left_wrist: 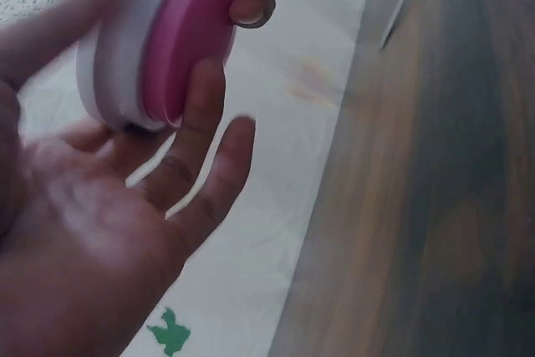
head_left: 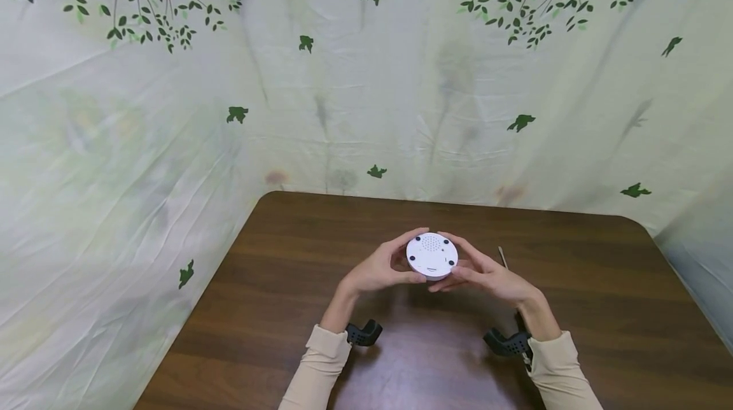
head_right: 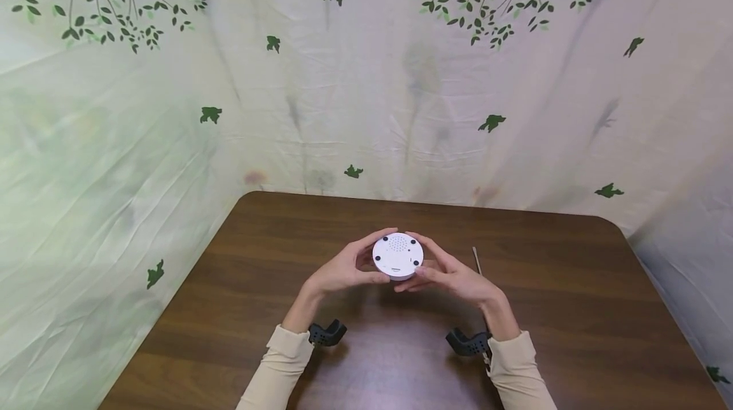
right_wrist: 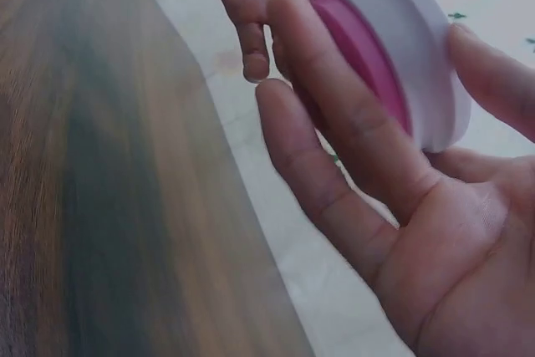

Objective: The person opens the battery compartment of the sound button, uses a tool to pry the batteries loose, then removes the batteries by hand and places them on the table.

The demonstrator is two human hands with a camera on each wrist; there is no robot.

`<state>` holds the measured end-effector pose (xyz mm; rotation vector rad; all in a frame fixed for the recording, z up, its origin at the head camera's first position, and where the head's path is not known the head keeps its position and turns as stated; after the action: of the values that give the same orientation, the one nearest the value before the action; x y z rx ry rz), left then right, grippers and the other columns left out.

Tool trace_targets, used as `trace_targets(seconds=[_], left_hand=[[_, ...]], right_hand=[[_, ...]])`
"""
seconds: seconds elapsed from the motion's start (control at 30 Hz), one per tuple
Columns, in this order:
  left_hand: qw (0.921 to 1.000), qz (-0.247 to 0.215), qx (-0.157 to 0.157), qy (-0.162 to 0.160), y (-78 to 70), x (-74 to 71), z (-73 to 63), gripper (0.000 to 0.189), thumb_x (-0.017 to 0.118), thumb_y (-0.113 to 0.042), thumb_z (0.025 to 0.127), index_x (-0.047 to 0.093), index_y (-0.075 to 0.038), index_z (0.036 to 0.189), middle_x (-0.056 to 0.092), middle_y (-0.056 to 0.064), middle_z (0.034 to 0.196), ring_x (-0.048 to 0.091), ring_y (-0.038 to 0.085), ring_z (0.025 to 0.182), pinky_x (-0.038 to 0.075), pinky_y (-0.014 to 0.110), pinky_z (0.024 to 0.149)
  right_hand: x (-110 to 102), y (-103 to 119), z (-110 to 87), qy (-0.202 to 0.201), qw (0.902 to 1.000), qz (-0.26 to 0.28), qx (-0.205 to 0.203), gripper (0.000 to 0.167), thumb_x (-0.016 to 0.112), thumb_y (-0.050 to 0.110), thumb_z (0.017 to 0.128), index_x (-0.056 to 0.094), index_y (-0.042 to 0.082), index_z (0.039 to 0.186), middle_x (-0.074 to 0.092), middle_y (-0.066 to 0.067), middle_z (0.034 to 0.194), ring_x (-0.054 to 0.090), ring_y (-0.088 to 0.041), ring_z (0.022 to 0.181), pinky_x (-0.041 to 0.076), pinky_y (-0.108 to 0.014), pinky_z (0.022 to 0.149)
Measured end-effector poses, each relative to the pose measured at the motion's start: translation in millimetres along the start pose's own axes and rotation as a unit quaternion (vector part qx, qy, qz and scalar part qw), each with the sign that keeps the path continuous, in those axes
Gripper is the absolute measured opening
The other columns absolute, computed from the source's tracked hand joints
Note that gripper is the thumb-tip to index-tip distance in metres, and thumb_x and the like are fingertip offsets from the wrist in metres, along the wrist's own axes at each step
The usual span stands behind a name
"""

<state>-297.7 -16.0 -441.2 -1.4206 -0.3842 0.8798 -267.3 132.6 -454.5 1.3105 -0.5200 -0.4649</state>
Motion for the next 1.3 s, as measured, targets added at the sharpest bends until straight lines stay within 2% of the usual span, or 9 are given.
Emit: trace_targets(seconds=[0.07,0.23,0.43,0.53,0.67,0.8,1.03,1.17,1.3], left_hand=[[0.9999,0.011,-0.002,0.001,1.5,1.2,0.9,0.086,0.080,-0.009,0.090,0.033,-0.016,0.162,0.055,0.014,0.148,0.060,0.014,0.118,0.055,0.030,0.096],[0.9998,0.016,-0.012,0.001,5.8,4.4,2.0,0.087,0.080,-0.003,0.089,0.034,-0.013,0.161,0.056,0.016,0.148,0.061,0.011,0.116,0.055,0.027,0.094],[0.9996,0.015,-0.006,-0.023,6.2,4.8,4.3,0.086,0.083,-0.001,0.084,0.039,-0.010,0.158,0.059,0.017,0.141,0.063,0.011,0.110,0.058,0.035,0.091],[0.9990,0.021,-0.005,-0.038,7.0,3.9,5.5,0.084,0.086,-0.003,0.082,0.044,-0.011,0.154,0.061,0.017,0.138,0.063,0.011,0.108,0.058,0.038,0.090],[0.9982,0.023,-0.016,-0.054,9.3,1.9,5.4,0.083,0.088,-0.005,0.080,0.047,-0.014,0.152,0.062,0.013,0.137,0.062,0.012,0.109,0.056,0.032,0.091],[0.9973,0.028,-0.024,-0.063,11.6,0.8,5.3,0.084,0.090,-0.008,0.079,0.048,-0.017,0.152,0.062,0.008,0.138,0.061,0.013,0.113,0.052,0.026,0.094],[0.9959,0.032,-0.021,-0.081,13.0,-0.4,5.5,0.082,0.092,-0.010,0.076,0.053,-0.020,0.147,0.063,0.004,0.136,0.060,0.013,0.114,0.050,0.027,0.095],[0.9957,0.042,-0.019,-0.081,14.5,0.1,6.4,0.081,0.092,-0.010,0.076,0.053,-0.020,0.146,0.064,0.005,0.134,0.060,0.012,0.111,0.050,0.026,0.094],[0.9952,0.051,-0.026,-0.079,14.8,0.5,6.3,0.081,0.093,-0.011,0.076,0.053,-0.019,0.146,0.065,0.004,0.132,0.061,0.011,0.109,0.049,0.026,0.095]], right_hand=[[-1,0,-1.0,-0.002,0.9999,-0.015,0.005,0.068,0.037,-0.001,0.110,0.002,0.012,0.166,0.063,-0.027,0.137,0.070,-0.039,0.118,0.055,-0.047,0.103],[-3,2,-2.7,-0.016,0.9983,-0.054,0.018,0.069,0.044,-0.001,0.109,0.004,0.011,0.164,0.061,-0.041,0.126,0.069,-0.050,0.110,0.057,-0.050,0.097],[0,6,-1.1,-0.012,0.9969,-0.078,0.009,0.068,0.045,-0.002,0.108,0.001,0.007,0.160,0.067,-0.031,0.116,0.072,-0.051,0.100,0.058,-0.056,0.089],[1,6,-0.2,-0.014,0.9961,-0.087,0.009,0.068,0.045,-0.002,0.108,0.001,0.006,0.159,0.065,-0.035,0.116,0.072,-0.051,0.098,0.058,-0.059,0.086],[-2,6,-0.8,-0.042,0.9916,-0.121,0.021,0.068,0.049,0.000,0.107,0.008,0.008,0.161,0.062,-0.041,0.118,0.070,-0.055,0.096,0.059,-0.058,0.085],[-6,8,-1.9,-0.072,0.9849,-0.153,0.036,0.068,0.054,0.005,0.106,0.015,0.010,0.161,0.066,-0.035,0.122,0.071,-0.052,0.096,0.060,-0.054,0.084],[-10,8,-1.6,-0.106,0.9735,-0.196,0.054,0.070,0.062,0.009,0.104,0.022,0.011,0.161,0.069,-0.023,0.121,0.073,-0.044,0.099,0.061,-0.045,0.084],[-10,6,-0.9,-0.115,0.9678,-0.216,0.060,0.072,0.065,0.011,0.102,0.024,0.010,0.161,0.069,-0.021,0.118,0.074,-0.035,0.100,0.060,-0.038,0.085],[-10,5,-0.6,-0.116,0.9653,-0.227,0.058,0.071,0.065,0.011,0.102,0.025,0.008,0.160,0.069,-0.023,0.117,0.074,-0.035,0.100,0.060,-0.037,0.087]])
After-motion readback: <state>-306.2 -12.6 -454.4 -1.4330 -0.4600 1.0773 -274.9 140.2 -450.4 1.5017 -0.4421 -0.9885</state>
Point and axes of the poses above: each hand's wrist, its own z-axis towards the middle knuckle, its own x-axis out of the palm, y = z × x, the point moved 9 cm from there along z, towards the middle knuckle
